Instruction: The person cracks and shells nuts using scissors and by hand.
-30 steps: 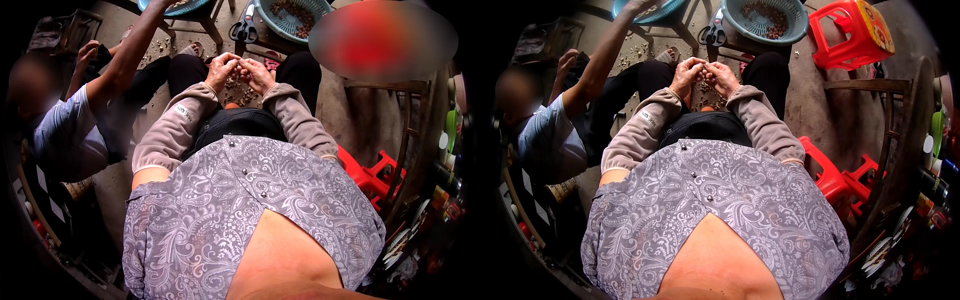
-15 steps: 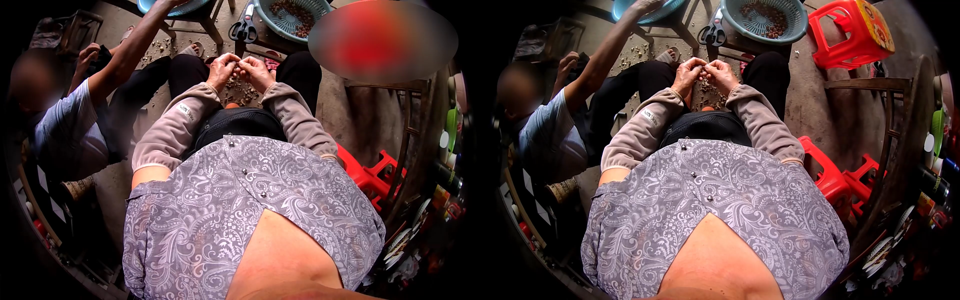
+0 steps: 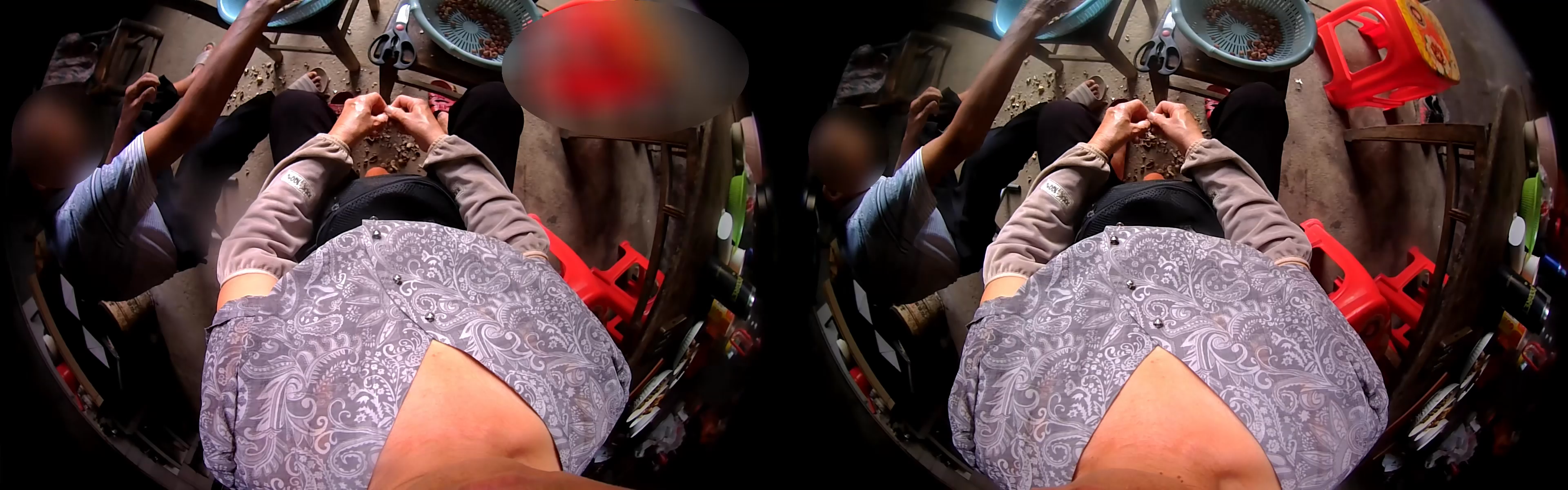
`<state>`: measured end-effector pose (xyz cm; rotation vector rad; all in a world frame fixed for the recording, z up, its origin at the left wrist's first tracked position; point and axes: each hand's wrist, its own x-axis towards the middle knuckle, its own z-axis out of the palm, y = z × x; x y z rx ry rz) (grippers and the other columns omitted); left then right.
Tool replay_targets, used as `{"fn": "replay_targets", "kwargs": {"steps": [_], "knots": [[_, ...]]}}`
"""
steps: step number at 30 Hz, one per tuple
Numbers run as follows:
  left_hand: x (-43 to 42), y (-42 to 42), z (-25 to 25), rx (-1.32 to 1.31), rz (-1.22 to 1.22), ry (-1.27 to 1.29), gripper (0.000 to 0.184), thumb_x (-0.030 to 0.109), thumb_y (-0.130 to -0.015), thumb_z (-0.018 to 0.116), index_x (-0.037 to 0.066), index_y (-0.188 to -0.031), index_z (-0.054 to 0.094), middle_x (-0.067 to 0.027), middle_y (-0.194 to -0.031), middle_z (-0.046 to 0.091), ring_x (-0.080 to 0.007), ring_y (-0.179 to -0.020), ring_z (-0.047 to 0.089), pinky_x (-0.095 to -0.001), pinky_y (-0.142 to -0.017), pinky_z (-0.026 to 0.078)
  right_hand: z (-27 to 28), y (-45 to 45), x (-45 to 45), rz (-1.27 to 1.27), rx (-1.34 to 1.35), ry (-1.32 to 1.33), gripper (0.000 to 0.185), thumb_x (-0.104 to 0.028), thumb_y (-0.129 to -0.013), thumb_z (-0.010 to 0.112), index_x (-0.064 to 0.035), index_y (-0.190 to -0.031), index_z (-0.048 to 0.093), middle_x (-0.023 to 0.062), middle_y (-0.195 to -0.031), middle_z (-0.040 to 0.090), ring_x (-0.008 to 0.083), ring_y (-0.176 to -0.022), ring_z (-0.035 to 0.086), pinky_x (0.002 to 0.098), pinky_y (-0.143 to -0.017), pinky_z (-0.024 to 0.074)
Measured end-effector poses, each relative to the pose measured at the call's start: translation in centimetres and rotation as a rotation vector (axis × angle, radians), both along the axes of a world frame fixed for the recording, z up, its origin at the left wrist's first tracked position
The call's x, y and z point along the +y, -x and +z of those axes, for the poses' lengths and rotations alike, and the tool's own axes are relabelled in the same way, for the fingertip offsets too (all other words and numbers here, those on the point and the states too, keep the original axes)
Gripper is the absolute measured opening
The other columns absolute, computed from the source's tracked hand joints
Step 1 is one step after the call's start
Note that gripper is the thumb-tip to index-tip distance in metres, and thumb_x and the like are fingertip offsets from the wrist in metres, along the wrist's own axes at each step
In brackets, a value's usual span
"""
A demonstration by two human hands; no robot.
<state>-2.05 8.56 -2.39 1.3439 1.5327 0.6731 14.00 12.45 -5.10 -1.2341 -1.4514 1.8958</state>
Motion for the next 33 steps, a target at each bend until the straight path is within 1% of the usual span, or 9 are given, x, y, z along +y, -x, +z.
{"fn": "replay_targets", "kwargs": {"steps": [3,4,7,10,15,17,20,24,33], "knots": [[-0.3,0.1,-0.8,0.159,-0.036,-0.159,0.019,0.014,-0.074,0.065,-0.002,-0.084,0.06,-0.016,-0.071,0.063,-0.0207,-0.064,0.063,-0.0326,-0.061,0.05,-1.0,0.4,0.1,0.073,-0.144,-0.24,0.017,-0.016,-0.083,0.06,-0.0008,-0.077,0.06,0.0038,-0.066,0.06,0.0105,-0.057,0.055,0.0233,-0.049,0.0403],[-0.4,0.0,-0.6,0.121,-0.011,-0.102,0.022,0.017,-0.073,0.065,-0.002,-0.084,0.06,-0.0192,-0.073,0.062,-0.0251,-0.069,0.064,-0.0346,-0.065,0.049,-0.8,0.3,0.1,0.071,-0.152,-0.169,0.018,-0.017,-0.084,0.061,-0.0005,-0.077,0.06,0.005,-0.066,0.061,0.0105,-0.058,0.056,0.0229,-0.05,0.041],[-0.4,-0.2,-0.2,0.13,0.006,-0.129,0.016,0.014,-0.076,0.062,-0.001,-0.083,0.061,-0.0174,-0.073,0.063,-0.0223,-0.067,0.064,-0.0327,-0.062,0.05,0.3,0.1,0.0,0.023,-0.046,0.103,0.019,-0.019,-0.086,0.061,-0.0016,-0.078,0.059,0.0044,-0.066,0.061,0.0093,-0.058,0.055,0.0223,-0.051,0.0432],[-0.3,-0.5,-0.1,-0.002,0.123,-0.078,0.012,0.01,-0.082,0.056,-0.001,-0.086,0.061,-0.0074,-0.068,0.063,-0.0107,-0.062,0.06,-0.0243,-0.053,0.048,0.2,0.1,0.2,-0.051,0.143,0.372,0.018,-0.02,-0.088,0.06,-0.0037,-0.08,0.057,0.0029,-0.068,0.059,0.0078,-0.057,0.054,0.0206,-0.052,0.0444],[0.1,0.1,-0.5,-0.562,0.394,0.127,0.013,0.009,-0.086,0.05,0.0,-0.093,0.055,-0.0078,-0.075,0.061,-0.0122,-0.059,0.06,-0.023,-0.049,0.049,0.2,0.1,0.2,-0.165,0.286,0.442,0.015,-0.019,-0.09,0.057,-0.005,-0.086,0.054,0.0021,-0.074,0.059,0.007,-0.058,0.052,0.0192,-0.049,0.0421],[0.2,0.3,0.1,-0.731,0.424,0.308,0.01,0.011,-0.087,0.053,0.003,-0.094,0.055,-0.0024,-0.078,0.059,-0.0088,-0.066,0.058,-0.0197,-0.057,0.048,0.2,0.2,0.2,-0.195,0.302,0.417,0.015,-0.019,-0.09,0.057,-0.0053,-0.087,0.054,0.0017,-0.073,0.058,0.0069,-0.058,0.052,0.0197,-0.049,0.0419],[0.2,0.2,-0.6,-0.835,0.235,0.326,0.014,0.017,-0.087,0.058,0.005,-0.093,0.055,0.0004,-0.077,0.057,-0.0053,-0.066,0.054,-0.0178,-0.055,0.044,0.4,0.2,0.1,-0.215,0.31,0.34,0.015,-0.02,-0.091,0.057,-0.0057,-0.09,0.053,0.0013,-0.072,0.057,0.0067,-0.058,0.052,0.0197,-0.049,0.0418],[0.0,0.1,-0.4,-0.744,0.163,0.217,0.014,0.018,-0.086,0.06,0.006,-0.092,0.056,0.0023,-0.074,0.056,-0.0021,-0.056,0.043,-0.0165,-0.048,0.031,0.5,-0.1,0.0,-0.138,0.338,0.341,0.016,-0.02,-0.091,0.057,-0.0056,-0.091,0.052,0.0008,-0.075,0.057,0.0057,-0.059,0.051,0.0185,-0.05,0.0413],[-0.2,0.2,-0.4,-0.399,0.162,0.052,0.011,0.012,-0.082,0.055,0.003,-0.083,0.059,0.0014,-0.065,0.055,-0.0045,-0.053,0.046,-0.0195,-0.046,0.035,1.2,-0.6,0.9,-0.001,0.518,0.662,0.011,-0.014,-0.092,0.053,-0.0031,-0.091,0.053,0.0043,-0.077,0.057,0.0047,-0.056,0.047,0.0164,-0.046,0.0381]]}}
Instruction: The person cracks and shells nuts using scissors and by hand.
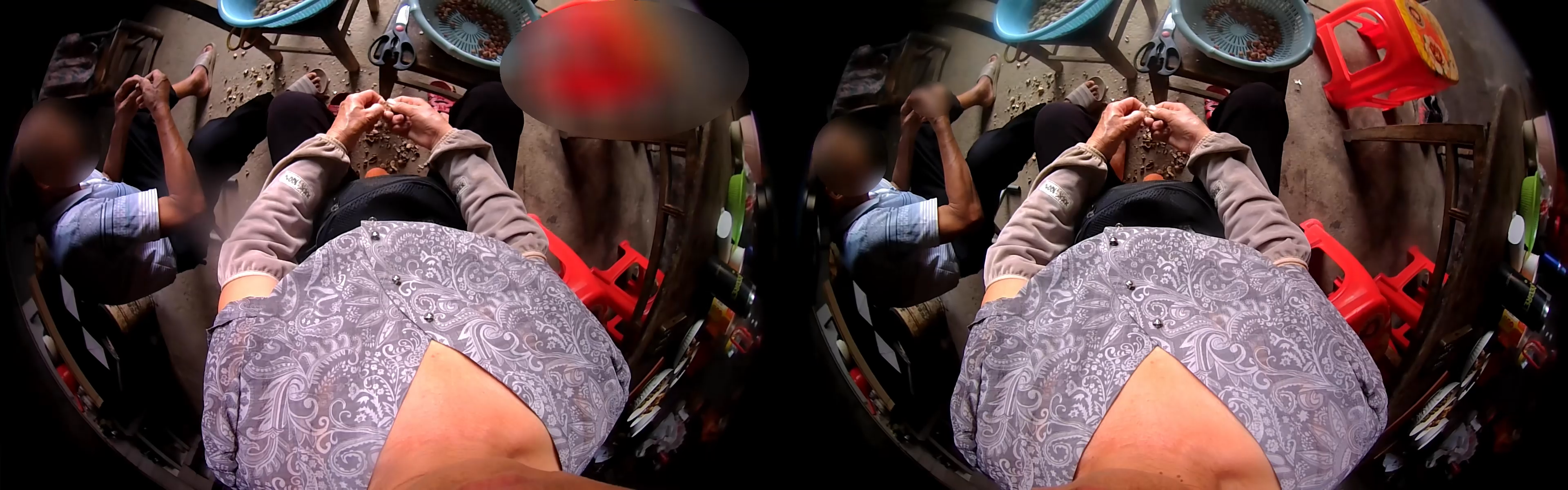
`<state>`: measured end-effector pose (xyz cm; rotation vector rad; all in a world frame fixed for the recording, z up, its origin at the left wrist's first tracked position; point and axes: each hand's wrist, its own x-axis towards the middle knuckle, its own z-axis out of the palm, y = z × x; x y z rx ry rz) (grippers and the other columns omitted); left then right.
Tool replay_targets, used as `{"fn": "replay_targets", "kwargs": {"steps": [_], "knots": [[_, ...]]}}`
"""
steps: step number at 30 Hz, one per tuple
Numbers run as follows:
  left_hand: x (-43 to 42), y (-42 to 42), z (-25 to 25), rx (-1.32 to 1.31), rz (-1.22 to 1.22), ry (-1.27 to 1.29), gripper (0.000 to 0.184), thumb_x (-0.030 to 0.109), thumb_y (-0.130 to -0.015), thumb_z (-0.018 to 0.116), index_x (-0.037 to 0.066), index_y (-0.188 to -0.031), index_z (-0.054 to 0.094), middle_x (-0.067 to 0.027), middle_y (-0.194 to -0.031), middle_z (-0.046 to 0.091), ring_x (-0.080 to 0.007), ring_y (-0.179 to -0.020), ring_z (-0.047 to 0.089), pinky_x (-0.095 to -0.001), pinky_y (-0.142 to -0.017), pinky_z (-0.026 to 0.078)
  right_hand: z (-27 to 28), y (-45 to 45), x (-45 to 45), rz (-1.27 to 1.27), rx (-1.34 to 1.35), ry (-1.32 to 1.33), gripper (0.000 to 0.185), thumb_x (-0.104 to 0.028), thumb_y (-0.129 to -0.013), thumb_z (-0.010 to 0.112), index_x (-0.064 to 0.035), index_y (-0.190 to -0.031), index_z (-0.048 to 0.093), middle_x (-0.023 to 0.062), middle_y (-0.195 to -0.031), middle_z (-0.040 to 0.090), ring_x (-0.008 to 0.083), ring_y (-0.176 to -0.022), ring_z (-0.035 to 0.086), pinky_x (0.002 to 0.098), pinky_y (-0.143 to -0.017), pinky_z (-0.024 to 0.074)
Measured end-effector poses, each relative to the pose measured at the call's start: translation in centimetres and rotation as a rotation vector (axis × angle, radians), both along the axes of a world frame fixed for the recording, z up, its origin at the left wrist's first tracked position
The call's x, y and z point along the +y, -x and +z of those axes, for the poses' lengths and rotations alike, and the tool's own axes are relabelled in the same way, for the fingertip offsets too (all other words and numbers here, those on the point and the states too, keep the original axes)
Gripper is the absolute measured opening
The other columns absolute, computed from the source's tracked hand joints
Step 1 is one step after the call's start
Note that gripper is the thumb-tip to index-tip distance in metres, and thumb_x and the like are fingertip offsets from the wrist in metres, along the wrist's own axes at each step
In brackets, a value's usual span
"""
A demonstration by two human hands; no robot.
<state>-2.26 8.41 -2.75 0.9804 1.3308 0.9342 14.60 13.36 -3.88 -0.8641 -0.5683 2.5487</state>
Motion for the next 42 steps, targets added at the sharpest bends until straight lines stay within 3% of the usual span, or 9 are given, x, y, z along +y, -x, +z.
{"fn": "replay_targets", "kwargs": {"steps": [6,12,17,22,27,31,33,37,42], "knots": [[-0.2,0.3,-0.2,-0.15,0.062,0.017,0.008,0.011,-0.084,0.056,0.004,-0.086,0.059,0.003,-0.068,0.056,-0.0031,-0.054,0.045,-0.0175,-0.047,0.033,0.4,0.3,0.4,-0.001,0.022,0.139,0.009,-0.011,-0.092,0.051,-0.0023,-0.09,0.054,0.0048,-0.077,0.057,0.0042,-0.054,0.044,0.0162,-0.046,0.0373],[-0.3,0.3,-1.5,0.059,0.197,0.149,0.017,0.014,-0.083,0.058,0.002,-0.094,0.061,0.001,-0.067,0.054,-0.0053,-0.052,0.045,-0.0203,-0.045,0.034,0.3,0.0,-0.7,-0.014,-0.018,-0.049,0.011,-0.019,-0.093,0.053,-0.0087,-0.091,0.051,0.0007,-0.077,0.056,0.0034,-0.055,0.043,0.0161,-0.047,0.0375],[-0.1,0.3,0.2,-0.443,0.103,0.155,0.017,0.015,-0.087,0.058,0.005,-0.101,0.058,0.0018,-0.08,0.058,-0.0026,-0.064,0.049,-0.0157,-0.056,0.039,0.3,-0.2,-0.6,-0.081,-0.113,-0.083,0.013,-0.024,-0.093,0.053,-0.0113,-0.089,0.053,-0.0037,-0.073,0.055,0.0019,-0.054,0.043,0.016,-0.047,0.0359],[0.0,-0.1,-0.5,-0.366,-0.001,0.085,0.019,0.021,-0.087,0.061,0.005,-0.095,0.058,0.0036,-0.076,0.057,-0.0019,-0.062,0.048,-0.0151,-0.055,0.037,0.0,0.1,-0.6,-0.117,-0.121,-0.103,0.013,-0.024,-0.092,0.056,-0.0116,-0.088,0.055,-0.005,-0.07,0.054,0.0021,-0.053,0.044,0.016,-0.048,0.0361],[0.0,0.2,-1.0,-0.251,0.0,0.032,0.014,0.018,-0.087,0.059,0.005,-0.091,0.058,0.0038,-0.07,0.054,-0.0026,-0.057,0.045,-0.0168,-0.049,0.033,0.1,0.6,-0.7,-0.147,-0.185,-0.356,0.017,-0.021,-0.087,0.063,-0.0076,-0.087,0.053,-0.0021,-0.069,0.054,0.005,-0.055,0.048,0.0178,-0.049,0.0394],[-0.1,-0.2,-0.7,0.028,0.043,0.01,0.011,0.016,-0.086,0.058,0.005,-0.088,0.058,0.0037,-0.066,0.052,-0.0034,-0.051,0.041,-0.0182,-0.046,0.031,-1.1,0.8,-0.9,-0.126,-0.256,-0.529,0.019,-0.02,-0.086,0.065,-0.0061,-0.087,0.052,-0.0003,-0.071,0.056,0.0058,-0.058,0.051,0.0187,-0.05,0.0426],[-0.1,-0.3,-0.4,0.022,0.069,0.052,0.01,0.015,-0.086,0.058,0.005,-0.087,0.059,0.0033,-0.065,0.053,-0.0042,-0.049,0.041,-0.0182,-0.045,0.031,-1.1,1.1,-1.1,-0.151,-0.223,-0.393,0.018,-0.02,-0.087,0.063,-0.0062,-0.087,0.052,0.0004,-0.072,0.057,0.0056,-0.058,0.052,0.0186,-0.051,0.0436],[-0.2,0.2,-0.9,-0.334,0.123,0.132,0.011,0.016,-0.086,0.058,0.005,-0.085,0.059,0.0013,-0.067,0.057,-0.0049,-0.047,0.042,-0.0191,-0.043,0.03,-0.5,1.1,-1.0,-0.155,-0.114,-0.195,0.015,-0.019,-0.089,0.06,-0.0066,-0.086,0.052,0.0014,-0.073,0.058,0.0052,-0.058,0.053,0.0179,-0.052,0.0448],[-0.1,1.0,-2.0,-0.289,0.173,0.226,0.012,0.016,-0.087,0.057,0.004,-0.089,0.059,-0.0008,-0.073,0.058,-0.0068,-0.057,0.05,-0.0184,-0.048,0.037,-0.6,1.1,-0.6,-0.193,-0.061,-0.197,0.013,-0.019,-0.09,0.058,-0.0069,-0.091,0.053,-0.0004,-0.074,0.056,0.004,-0.059,0.05,0.0164,-0.05,0.0395]]}}
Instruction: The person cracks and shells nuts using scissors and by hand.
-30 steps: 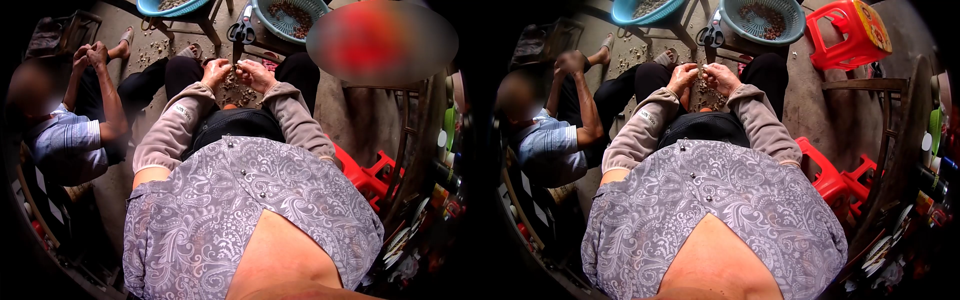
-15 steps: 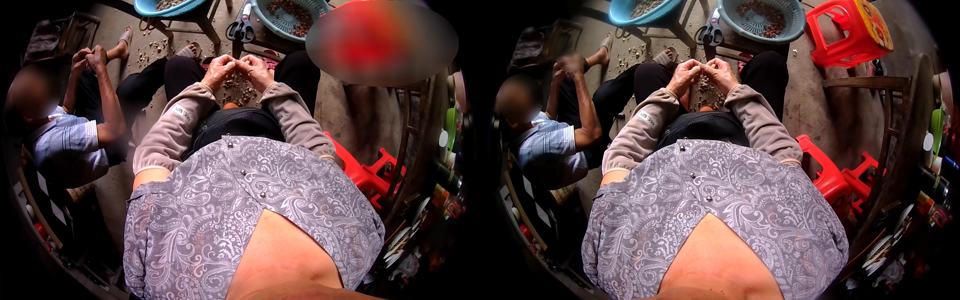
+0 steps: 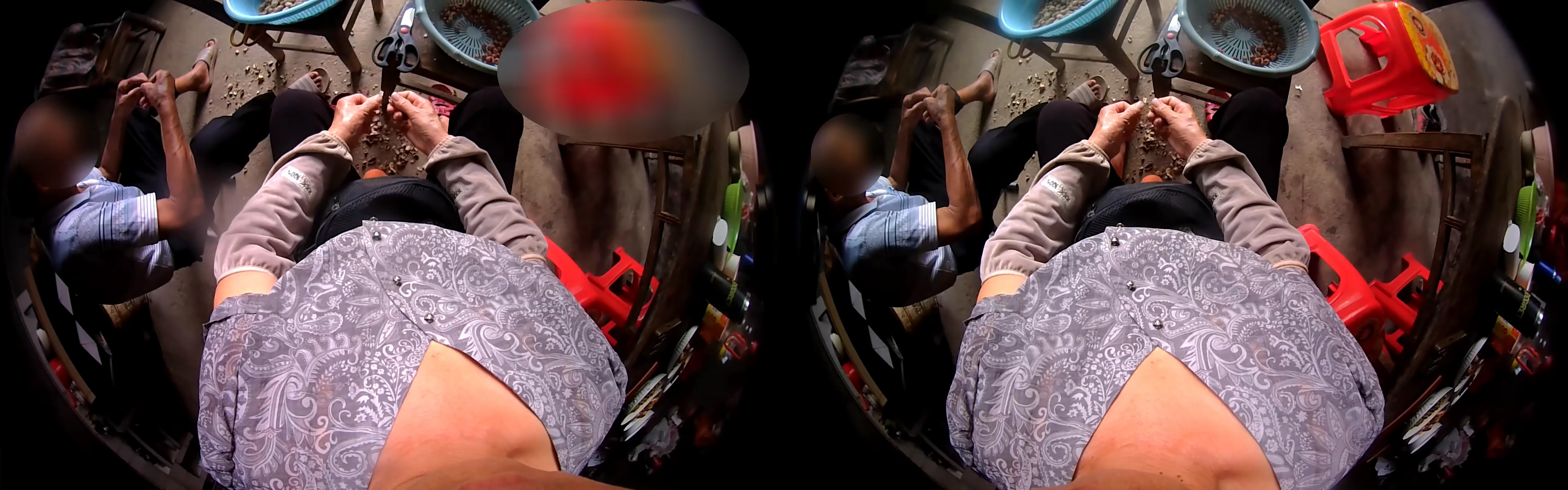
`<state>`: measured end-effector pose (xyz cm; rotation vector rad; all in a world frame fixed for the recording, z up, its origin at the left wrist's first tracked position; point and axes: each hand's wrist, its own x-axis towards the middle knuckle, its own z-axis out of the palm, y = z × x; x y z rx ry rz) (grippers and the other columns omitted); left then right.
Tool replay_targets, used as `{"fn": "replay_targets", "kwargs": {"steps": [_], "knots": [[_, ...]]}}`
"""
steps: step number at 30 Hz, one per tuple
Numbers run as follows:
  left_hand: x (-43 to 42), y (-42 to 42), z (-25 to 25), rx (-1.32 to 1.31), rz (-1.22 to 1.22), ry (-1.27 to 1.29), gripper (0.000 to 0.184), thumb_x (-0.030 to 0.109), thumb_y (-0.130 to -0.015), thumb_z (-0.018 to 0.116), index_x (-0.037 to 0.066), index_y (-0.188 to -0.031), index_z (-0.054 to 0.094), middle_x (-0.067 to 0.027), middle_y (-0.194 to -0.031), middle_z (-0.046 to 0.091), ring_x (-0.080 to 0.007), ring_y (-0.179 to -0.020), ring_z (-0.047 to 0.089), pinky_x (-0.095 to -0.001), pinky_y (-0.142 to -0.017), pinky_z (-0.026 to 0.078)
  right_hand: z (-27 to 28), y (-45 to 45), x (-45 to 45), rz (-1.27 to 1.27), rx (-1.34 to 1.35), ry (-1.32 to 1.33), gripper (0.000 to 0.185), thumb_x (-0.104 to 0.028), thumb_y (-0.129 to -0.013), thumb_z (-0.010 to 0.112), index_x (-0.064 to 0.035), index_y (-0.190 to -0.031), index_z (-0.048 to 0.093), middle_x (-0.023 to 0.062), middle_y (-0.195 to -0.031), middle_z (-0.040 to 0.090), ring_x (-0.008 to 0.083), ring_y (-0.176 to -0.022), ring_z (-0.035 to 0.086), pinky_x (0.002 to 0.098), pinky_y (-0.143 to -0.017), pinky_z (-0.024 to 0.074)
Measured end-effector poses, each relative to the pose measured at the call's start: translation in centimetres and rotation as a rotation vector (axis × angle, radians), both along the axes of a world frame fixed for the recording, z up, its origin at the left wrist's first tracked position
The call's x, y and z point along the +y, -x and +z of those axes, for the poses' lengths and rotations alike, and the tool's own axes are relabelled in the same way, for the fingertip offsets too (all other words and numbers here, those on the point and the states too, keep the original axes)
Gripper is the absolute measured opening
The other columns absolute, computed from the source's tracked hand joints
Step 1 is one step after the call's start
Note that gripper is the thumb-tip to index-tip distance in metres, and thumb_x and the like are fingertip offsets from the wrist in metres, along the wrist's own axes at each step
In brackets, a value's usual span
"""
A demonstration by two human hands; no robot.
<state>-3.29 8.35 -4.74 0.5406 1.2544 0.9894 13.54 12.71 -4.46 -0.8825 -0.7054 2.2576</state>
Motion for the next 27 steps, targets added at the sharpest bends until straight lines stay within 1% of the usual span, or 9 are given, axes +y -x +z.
{"fn": "replay_targets", "kwargs": {"steps": [4,7,10,11,14,18,19,22,27], "knots": [[0.2,0.1,-0.5,-0.235,-0.043,0.024,0.016,0.015,-0.087,0.057,0.002,-0.096,0.059,-0.0039,-0.08,0.06,-0.0107,-0.068,0.056,-0.021,-0.061,0.047,0.5,-0.1,0.0,-0.001,-0.165,-0.193,0.016,-0.021,-0.09,0.059,-0.0061,-0.089,0.055,-0.0023,-0.07,0.054,0.0037,-0.056,0.046,0.0162,-0.047,0.0338],[0.2,-0.7,2.0,-0.36,-0.041,0.034,0.022,0.02,-0.089,0.055,0.0,-0.098,0.06,-0.0048,-0.086,0.061,-0.0114,-0.074,0.057,-0.0232,-0.07,0.05,0.9,0.2,0.2,-0.015,-0.579,-0.634,0.021,-0.019,-0.084,0.065,-0.0035,-0.078,0.053,0.0044,-0.063,0.056,0.0127,-0.055,0.054,0.0257,-0.048,0.0406],[0.5,-0.3,1.2,-0.447,-0.283,-0.007,0.027,0.024,-0.092,0.05,-0.001,-0.098,0.06,-0.0046,-0.09,0.061,-0.0112,-0.081,0.058,-0.023,-0.077,0.048,2.7,0.2,-0.5,-0.017,-0.801,-0.975,0.023,-0.018,-0.08,0.067,-0.0016,-0.076,0.051,0.0126,-0.064,0.056,0.0228,-0.056,0.057,0.0341,-0.053,0.0437],[0.4,-0.3,0.9,-0.469,-0.283,-0.027,0.033,0.028,-0.093,0.047,-0.002,-0.097,0.061,-0.0047,-0.093,0.062,-0.0106,-0.084,0.058,-0.0222,-0.081,0.047,3.4,0.2,-0.6,-0.005,-0.846,-1.028,0.022,-0.017,-0.08,0.066,-0.0015,-0.077,0.05,0.0173,-0.067,0.056,0.0281,-0.059,0.058,0.0365,-0.056,0.0449],[0.7,-0.4,0.6,-0.469,-0.305,0.001,0.032,0.026,-0.093,0.048,-0.003,-0.101,0.06,-0.0061,-0.096,0.063,-0.0116,-0.084,0.059,-0.0242,-0.082,0.048,1.5,0.1,-0.4,-0.044,-0.884,-1.037,0.023,-0.02,-0.081,0.065,-0.0013,-0.077,0.052,0.0168,-0.066,0.057,0.0275,-0.059,0.057,0.0357,-0.056,0.0446],[0.4,-1.2,1.8,-0.36,-0.145,0.055,0.027,0.021,-0.091,0.052,-0.001,-0.106,0.057,-0.005,-0.093,0.062,-0.0114,-0.079,0.06,-0.0244,-0.076,0.051,-0.7,-0.7,0.8,-0.012,-0.525,-0.356,0.024,-0.026,-0.091,0.057,-0.0048,-0.079,0.054,-0.0002,-0.061,0.051,0.0074,-0.051,0.043,0.0215,-0.047,0.0356],[0.2,-1.2,1.7,-0.318,-0.141,0.021,0.024,0.019,-0.091,0.053,0.0,-0.106,0.057,-0.0044,-0.091,0.062,-0.0109,-0.078,0.06,-0.0235,-0.073,0.051,-1.1,-0.8,0.9,0.011,-0.438,-0.35,0.025,-0.029,-0.092,0.055,-0.0065,-0.082,0.055,-0.0039,-0.062,0.05,0.004,-0.048,0.04,0.0166,-0.044,0.0314],[0.1,-1.2,1.6,-0.239,-0.108,-0.075,0.02,0.014,-0.09,0.056,0.003,-0.106,0.056,-0.0035,-0.086,0.061,-0.0097,-0.071,0.059,-0.0213,-0.066,0.052,-0.1,-1.0,0.3,0.039,-0.288,-0.058,0.025,-0.03,-0.091,0.057,-0.0068,-0.084,0.055,-0.0038,-0.062,0.05,0.0038,-0.046,0.04,0.0165,-0.042,0.0303],[0.2,-1.5,1.6,-0.148,-0.121,-0.199,0.013,0.012,-0.087,0.059,0.004,-0.098,0.058,-0.0016,-0.081,0.061,-0.0067,-0.066,0.055,-0.0186,-0.06,0.046,-0.3,-0.9,0.4,0.029,-0.236,0.027,0.026,-0.032,-0.089,0.059,-0.0085,-0.079,0.055,-0.0038,-0.062,0.051,0.0042,-0.046,0.04,0.0178,-0.04,0.0303]]}}
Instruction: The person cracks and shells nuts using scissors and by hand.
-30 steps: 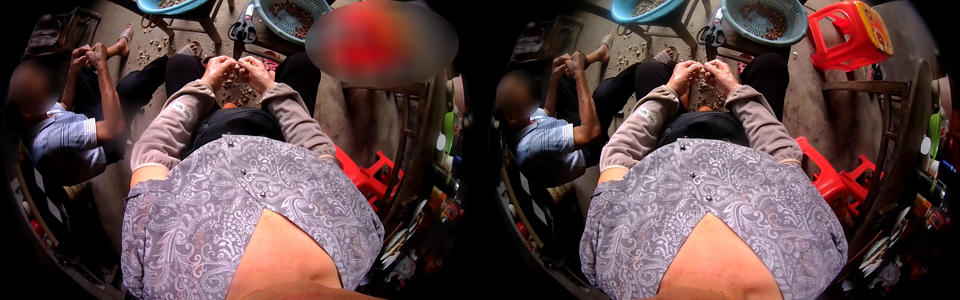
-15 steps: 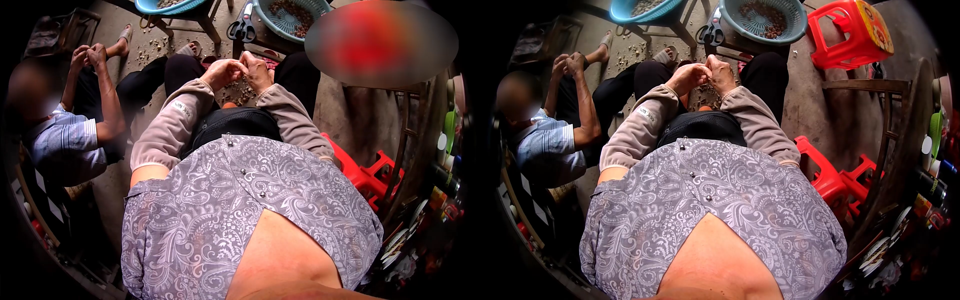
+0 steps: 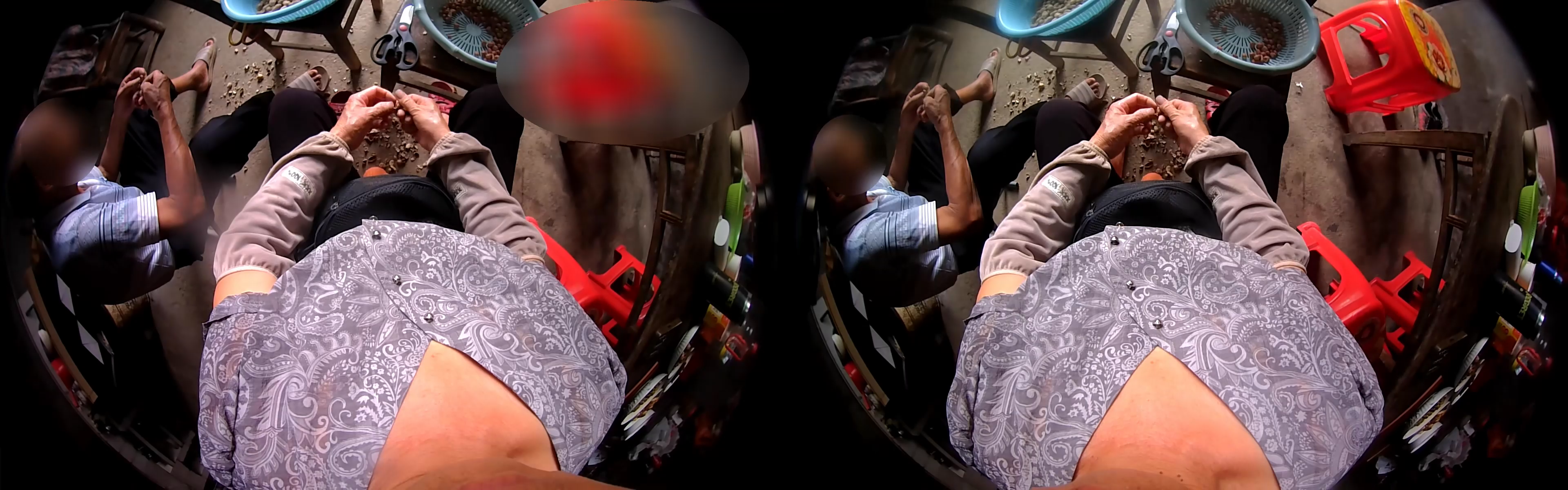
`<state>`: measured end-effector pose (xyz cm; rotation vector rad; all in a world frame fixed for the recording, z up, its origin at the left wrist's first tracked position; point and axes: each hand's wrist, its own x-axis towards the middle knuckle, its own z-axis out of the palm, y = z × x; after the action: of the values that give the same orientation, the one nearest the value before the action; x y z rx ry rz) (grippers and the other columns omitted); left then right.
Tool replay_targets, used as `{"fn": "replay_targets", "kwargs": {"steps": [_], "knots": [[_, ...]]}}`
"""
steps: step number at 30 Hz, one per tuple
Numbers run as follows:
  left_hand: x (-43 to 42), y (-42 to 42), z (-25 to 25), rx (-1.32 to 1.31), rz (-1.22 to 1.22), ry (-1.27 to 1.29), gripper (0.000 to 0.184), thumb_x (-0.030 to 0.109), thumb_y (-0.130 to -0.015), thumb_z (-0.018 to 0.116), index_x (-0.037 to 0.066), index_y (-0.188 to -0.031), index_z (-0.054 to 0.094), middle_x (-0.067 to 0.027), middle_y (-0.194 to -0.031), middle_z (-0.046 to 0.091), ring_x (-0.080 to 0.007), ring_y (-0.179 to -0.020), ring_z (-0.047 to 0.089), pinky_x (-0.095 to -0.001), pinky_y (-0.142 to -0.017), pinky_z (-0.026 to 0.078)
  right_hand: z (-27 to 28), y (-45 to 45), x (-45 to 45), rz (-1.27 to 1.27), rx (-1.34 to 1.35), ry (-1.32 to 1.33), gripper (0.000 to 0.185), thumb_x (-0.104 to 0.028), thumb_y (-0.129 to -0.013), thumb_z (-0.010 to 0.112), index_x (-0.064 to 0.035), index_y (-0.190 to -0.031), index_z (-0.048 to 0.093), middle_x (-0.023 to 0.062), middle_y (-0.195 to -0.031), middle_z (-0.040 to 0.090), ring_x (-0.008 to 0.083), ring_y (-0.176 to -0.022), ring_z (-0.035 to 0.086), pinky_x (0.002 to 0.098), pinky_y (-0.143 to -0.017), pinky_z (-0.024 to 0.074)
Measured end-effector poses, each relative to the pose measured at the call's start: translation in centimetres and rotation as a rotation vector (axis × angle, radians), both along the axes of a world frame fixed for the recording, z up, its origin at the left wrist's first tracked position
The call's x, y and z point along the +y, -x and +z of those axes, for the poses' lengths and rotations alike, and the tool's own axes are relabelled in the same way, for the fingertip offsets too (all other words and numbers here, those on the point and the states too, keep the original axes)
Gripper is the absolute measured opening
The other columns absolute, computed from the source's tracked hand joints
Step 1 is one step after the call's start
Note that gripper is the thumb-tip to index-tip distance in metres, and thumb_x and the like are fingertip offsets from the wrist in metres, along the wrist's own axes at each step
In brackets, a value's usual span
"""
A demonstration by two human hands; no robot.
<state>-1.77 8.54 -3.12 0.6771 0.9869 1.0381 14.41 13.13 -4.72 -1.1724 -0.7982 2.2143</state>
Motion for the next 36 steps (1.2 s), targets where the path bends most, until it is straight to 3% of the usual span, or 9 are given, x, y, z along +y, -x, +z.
{"fn": "replay_targets", "kwargs": {"steps": [10,19,22,25,28,31,36], "knots": [[-0.2,-0.6,1.0,0.303,-0.024,-0.172,0.011,0.01,-0.085,0.062,0.003,-0.093,0.059,0.0004,-0.078,0.06,-0.0047,-0.064,0.051,-0.0178,-0.056,0.042,0.9,0.0,-0.2,-0.021,0.059,0.096,0.026,-0.032,-0.087,0.062,-0.0087,-0.078,0.054,-0.0049,-0.061,0.049,0.0033,-0.046,0.039,0.0176,-0.039,0.0304],[-0.1,0.2,0.1,0.032,0.029,0.051,0.01,0.011,-0.087,0.059,0.004,-0.093,0.057,-0.0023,-0.082,0.061,-0.0071,-0.069,0.057,-0.0192,-0.062,0.049,-0.2,0.2,-0.3,0.033,0.082,0.012,0.02,-0.027,-0.091,0.057,-0.009,-0.085,0.055,-0.0039,-0.066,0.053,0.0032,-0.051,0.043,0.0163,-0.047,0.0357],[0.0,0.3,0.3,-0.091,0.077,0.05,0.012,0.011,-0.087,0.059,0.004,-0.096,0.056,-0.0028,-0.085,0.061,-0.0076,-0.073,0.059,-0.0199,-0.066,0.05,-0.8,0.7,0.0,-0.05,0.102,-0.019,0.021,-0.026,-0.09,0.059,-0.0083,-0.081,0.055,-0.0025,-0.064,0.054,0.0046,-0.048,0.044,0.0185,-0.042,0.034],[0.0,0.2,0.5,-0.028,0.032,-0.012,0.014,0.012,-0.087,0.06,0.005,-0.098,0.056,-0.002,-0.086,0.061,-0.0073,-0.074,0.058,-0.0197,-0.067,0.049,-0.6,0.6,0.0,-0.051,0.104,-0.015,0.021,-0.026,-0.09,0.059,-0.0083,-0.08,0.054,-0.0023,-0.064,0.054,0.0048,-0.049,0.045,0.0178,-0.043,0.0344],[0.0,0.2,0.5,-0.032,0.023,0.009,0.014,0.011,-0.086,0.061,0.005,-0.098,0.056,-0.0011,-0.087,0.06,-0.0074,-0.076,0.057,-0.0203,-0.068,0.049,0.1,0.4,0.0,-0.016,-0.003,-0.14,0.023,-0.028,-0.089,0.06,-0.008,-0.079,0.055,-0.0019,-0.063,0.054,0.0047,-0.05,0.046,0.0179,-0.044,0.0342],[0.1,0.1,0.1,0.012,0.025,-0.042,0.015,0.009,-0.085,0.06,0.001,-0.097,0.055,-0.0054,-0.084,0.06,-0.0103,-0.07,0.058,-0.0195,-0.061,0.048,-0.2,0.5,0.0,0.039,-0.156,-0.351,0.019,-0.026,-0.091,0.058,-0.0096,-0.083,0.053,-0.0031,-0.064,0.051,0.0043,-0.05,0.042,0.018,-0.044,0.0303],[0.1,0.2,0.6,-0.132,0.059,0.078,0.014,0.008,-0.085,0.06,0.001,-0.096,0.055,-0.0056,-0.084,0.061,-0.0101,-0.07,0.057,-0.0197,-0.061,0.048,-0.4,0.7,0.1,-0.002,-0.092,-0.284,0.023,-0.028,-0.089,0.06,-0.0072,-0.08,0.054,-0.0014,-0.063,0.054,0.0047,-0.049,0.045,0.0189,-0.042,0.0327]]}}
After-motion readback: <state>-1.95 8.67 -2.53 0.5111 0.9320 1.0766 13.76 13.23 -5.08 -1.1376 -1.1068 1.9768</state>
